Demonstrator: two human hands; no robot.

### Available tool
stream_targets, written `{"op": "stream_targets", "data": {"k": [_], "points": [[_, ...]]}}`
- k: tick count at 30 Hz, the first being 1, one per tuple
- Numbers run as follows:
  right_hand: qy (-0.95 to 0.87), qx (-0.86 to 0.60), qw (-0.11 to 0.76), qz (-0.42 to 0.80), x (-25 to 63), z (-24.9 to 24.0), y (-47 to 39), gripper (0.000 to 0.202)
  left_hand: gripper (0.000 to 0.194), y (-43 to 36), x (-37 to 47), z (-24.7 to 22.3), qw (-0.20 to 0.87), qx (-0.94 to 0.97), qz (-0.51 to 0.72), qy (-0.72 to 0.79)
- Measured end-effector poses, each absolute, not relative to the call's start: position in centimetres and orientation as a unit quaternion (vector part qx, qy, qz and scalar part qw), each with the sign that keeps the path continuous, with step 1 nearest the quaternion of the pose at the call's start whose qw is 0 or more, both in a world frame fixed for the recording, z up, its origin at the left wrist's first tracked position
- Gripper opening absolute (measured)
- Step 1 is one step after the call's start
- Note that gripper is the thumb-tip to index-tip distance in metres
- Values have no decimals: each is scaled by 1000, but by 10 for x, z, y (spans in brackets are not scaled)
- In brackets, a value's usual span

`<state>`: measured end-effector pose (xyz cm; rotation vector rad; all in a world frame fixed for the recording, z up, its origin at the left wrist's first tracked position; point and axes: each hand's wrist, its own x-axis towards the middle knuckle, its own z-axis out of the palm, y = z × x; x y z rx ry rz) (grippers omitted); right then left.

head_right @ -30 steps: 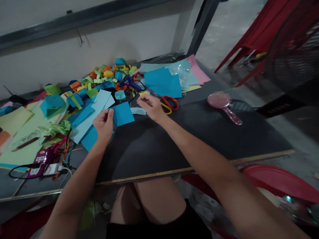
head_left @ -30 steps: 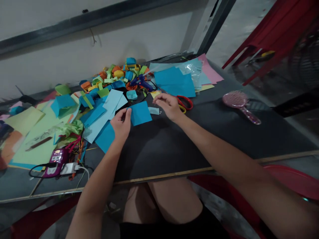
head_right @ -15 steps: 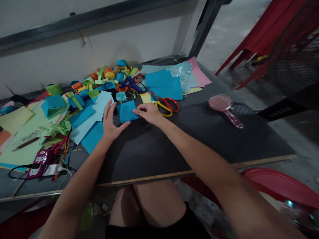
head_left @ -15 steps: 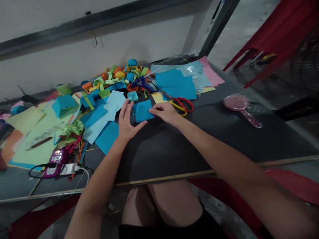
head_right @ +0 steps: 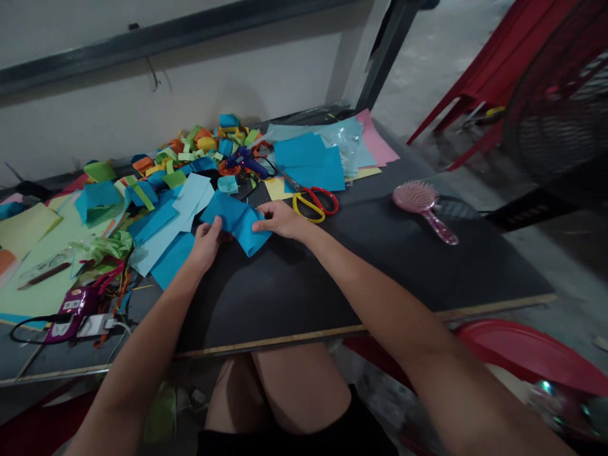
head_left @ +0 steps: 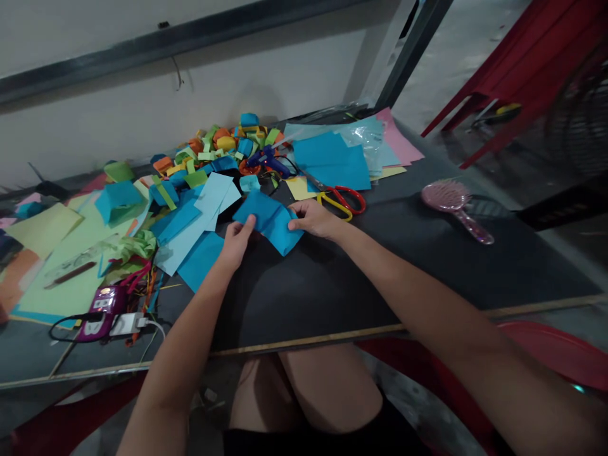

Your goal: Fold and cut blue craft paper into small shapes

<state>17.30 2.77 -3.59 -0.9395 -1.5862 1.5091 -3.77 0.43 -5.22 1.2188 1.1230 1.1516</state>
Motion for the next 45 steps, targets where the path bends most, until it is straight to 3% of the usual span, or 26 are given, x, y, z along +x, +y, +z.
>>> {"op": "stream_targets", "data": {"k": [6,11,15,18,20,24,29,34,37,42,45], "points": [[-632,-363,338,595,171,-39,28,59,44,9,-35,-57,540,467,540,445],[-648,-376,337,570,168,-43,26,58,41,7,-32,-56,414,462,605,499],[-669,-437,380,466,166,-49,25,60,68,2,-28,-57,383,526,593,475],[-700,-466,384,382,164,-47,20,64,91,-3,-23,-58,460,580,516,430],[-717,-463,372,365,162,-44,16,67,97,-4,-21,-59,512,588,473,410],[-767,-440,336,324,160,-41,11,63,91,-3,-22,-58,561,561,465,393],[-840,-352,315,267,162,-44,14,45,82,-4,-29,-57,537,602,457,374],[-879,-384,251,133,159,-45,10,53,92,-12,-25,-57,513,644,439,359],[-893,-381,219,94,156,-46,7,58,84,-12,-20,-59,502,619,449,403],[-823,-444,284,213,160,-56,17,61,54,-5,-24,-59,608,395,525,446],[-740,-480,353,313,165,-61,27,71,46,0,-34,-54,665,299,519,446]]}}
